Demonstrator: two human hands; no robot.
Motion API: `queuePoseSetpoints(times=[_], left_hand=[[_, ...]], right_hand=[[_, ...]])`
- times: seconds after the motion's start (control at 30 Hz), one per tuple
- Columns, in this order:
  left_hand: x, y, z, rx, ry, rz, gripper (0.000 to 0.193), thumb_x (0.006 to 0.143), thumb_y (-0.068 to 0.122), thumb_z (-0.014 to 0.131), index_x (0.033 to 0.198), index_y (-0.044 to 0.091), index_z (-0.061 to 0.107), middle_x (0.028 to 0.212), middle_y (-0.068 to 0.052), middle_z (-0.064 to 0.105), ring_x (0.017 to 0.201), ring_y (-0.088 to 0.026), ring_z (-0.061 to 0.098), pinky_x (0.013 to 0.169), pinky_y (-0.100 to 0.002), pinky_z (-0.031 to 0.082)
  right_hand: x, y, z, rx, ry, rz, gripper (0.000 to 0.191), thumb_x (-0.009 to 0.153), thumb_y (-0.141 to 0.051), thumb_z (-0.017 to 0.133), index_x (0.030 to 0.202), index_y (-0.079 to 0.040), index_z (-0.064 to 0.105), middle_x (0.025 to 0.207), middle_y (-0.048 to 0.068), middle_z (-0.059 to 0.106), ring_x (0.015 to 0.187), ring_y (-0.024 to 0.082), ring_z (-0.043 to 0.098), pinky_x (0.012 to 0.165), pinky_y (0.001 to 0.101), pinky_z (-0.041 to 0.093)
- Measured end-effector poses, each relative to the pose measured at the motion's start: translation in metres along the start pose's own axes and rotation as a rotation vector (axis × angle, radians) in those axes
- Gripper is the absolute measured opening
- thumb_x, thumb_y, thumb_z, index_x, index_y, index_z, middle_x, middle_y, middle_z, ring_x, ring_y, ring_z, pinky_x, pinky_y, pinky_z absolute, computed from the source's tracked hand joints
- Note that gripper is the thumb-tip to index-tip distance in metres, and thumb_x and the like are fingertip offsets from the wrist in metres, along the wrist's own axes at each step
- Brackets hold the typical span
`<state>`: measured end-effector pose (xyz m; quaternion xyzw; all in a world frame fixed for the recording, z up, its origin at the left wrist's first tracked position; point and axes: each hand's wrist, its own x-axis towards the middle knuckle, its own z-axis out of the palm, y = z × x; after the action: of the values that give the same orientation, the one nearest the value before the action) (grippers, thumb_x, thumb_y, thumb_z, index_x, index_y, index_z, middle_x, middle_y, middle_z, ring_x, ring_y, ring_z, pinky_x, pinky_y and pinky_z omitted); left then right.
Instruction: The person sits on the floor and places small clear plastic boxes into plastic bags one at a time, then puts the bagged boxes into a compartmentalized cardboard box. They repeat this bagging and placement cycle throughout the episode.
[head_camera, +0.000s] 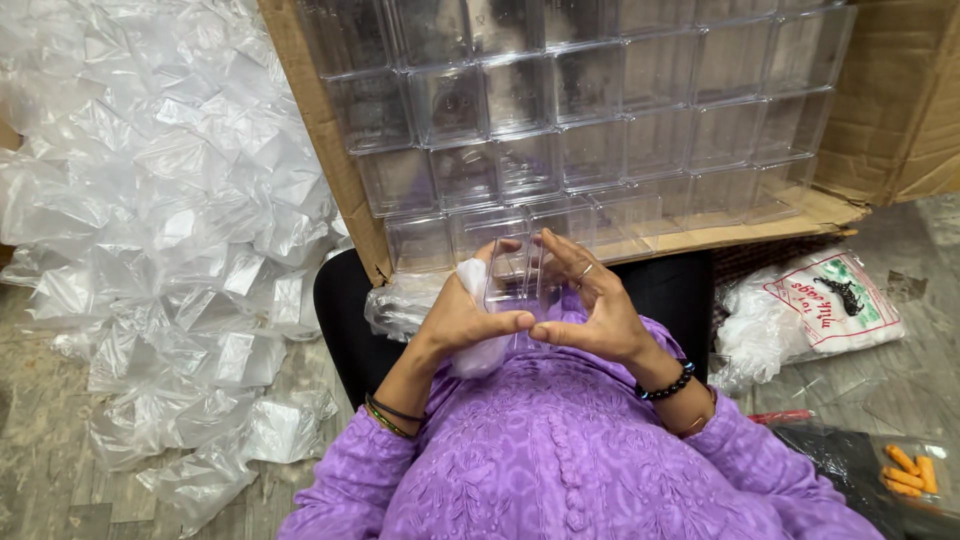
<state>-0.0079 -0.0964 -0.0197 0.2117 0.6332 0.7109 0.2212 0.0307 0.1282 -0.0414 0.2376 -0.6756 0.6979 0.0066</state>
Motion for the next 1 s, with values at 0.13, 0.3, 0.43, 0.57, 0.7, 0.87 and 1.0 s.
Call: queuePoseSetpoints(times=[0.13, 0.3, 0.43, 0.57, 0.7, 0.87, 1.0], left_hand=[[0.001, 0.003, 0.004, 0.11, 0.054, -0.005, 0.092, 0.072, 0.031, 0.091, 0.145, -0.001, 0.045, 0.125, -0.013, 0.071, 0.113, -0.014, 0.068, 0.098, -0.029, 0.055], [-0.003, -0.004, 0.001, 0.19, -0.002, -0.069, 0.102, 0.069, 0.039, 0.09, 0.154, 0.001, 0.048, 0.083, -0.008, 0.063, 0.078, -0.012, 0.058, 0.072, -0.028, 0.048], [0.0, -0.014, 0.002, 0.001, -0.245, 0.096, 0.102, 0.08, 0.041, 0.09, 0.158, -0.001, 0.04, 0.111, 0.0, 0.061, 0.1, -0.011, 0.058, 0.084, -0.028, 0.047], [0.003, -0.023, -0.003, 0.564, 0.097, -0.194, 0.086, 0.074, 0.041, 0.086, 0.148, 0.006, 0.058, 0.07, -0.007, 0.059, 0.065, -0.013, 0.054, 0.059, -0.03, 0.047], [0.002, -0.034, -0.041, 0.482, 0.479, -0.191, 0.067, 0.083, 0.04, 0.076, 0.134, -0.001, 0.065, 0.096, -0.012, 0.079, 0.084, -0.014, 0.071, 0.075, -0.032, 0.056], [-0.002, -0.101, -0.084, 0.817, 0.585, -0.247, 0.065, 0.085, 0.033, 0.081, 0.133, -0.006, 0.064, 0.096, -0.018, 0.074, 0.086, -0.022, 0.067, 0.08, -0.038, 0.053], [0.001, -0.157, -0.111, 0.703, 0.581, -0.222, 0.061, 0.082, 0.036, 0.08, 0.126, -0.005, 0.068, 0.089, -0.013, 0.073, 0.077, -0.018, 0.062, 0.069, -0.037, 0.052]], right_hand=[[0.0, 0.004, 0.006, 0.061, 0.029, 0.007, 0.104, 0.077, -0.01, 0.089, 0.164, -0.006, 0.032, 0.166, 0.013, 0.037, 0.139, 0.02, 0.048, 0.117, 0.0374, 0.043], [-0.006, -0.002, -0.012, 0.403, -0.063, 0.153, 0.082, 0.095, -0.018, 0.077, 0.163, -0.006, 0.033, 0.164, 0.014, 0.04, 0.143, 0.024, 0.052, 0.116, 0.0403, 0.049], [-0.023, 0.012, -0.025, 0.458, -0.066, 0.345, 0.081, 0.092, -0.014, 0.075, 0.158, -0.013, 0.027, 0.148, 0.014, 0.05, 0.132, 0.024, 0.057, 0.109, 0.0418, 0.054], [-0.052, 0.047, -0.078, 0.046, 0.162, 0.268, 0.08, 0.084, -0.006, 0.082, 0.153, -0.004, 0.042, 0.129, 0.014, 0.066, 0.118, 0.023, 0.066, 0.102, 0.0395, 0.057], [-0.068, 0.084, -0.199, -0.099, 0.767, 0.045, 0.075, 0.091, -0.008, 0.08, 0.151, -0.004, 0.036, 0.13, 0.012, 0.06, 0.122, 0.02, 0.062, 0.106, 0.0361, 0.055], [-0.067, 0.137, -0.241, -0.126, 0.732, 0.216, 0.074, 0.089, -0.012, 0.08, 0.15, -0.007, 0.038, 0.128, 0.014, 0.062, 0.119, 0.022, 0.064, 0.099, 0.0359, 0.056], [-0.048, 0.145, -0.222, -0.606, 0.655, 0.293, 0.061, 0.086, -0.033, 0.083, 0.134, -0.005, 0.058, 0.126, 0.016, 0.067, 0.115, 0.027, 0.067, 0.094, 0.0399, 0.056]])
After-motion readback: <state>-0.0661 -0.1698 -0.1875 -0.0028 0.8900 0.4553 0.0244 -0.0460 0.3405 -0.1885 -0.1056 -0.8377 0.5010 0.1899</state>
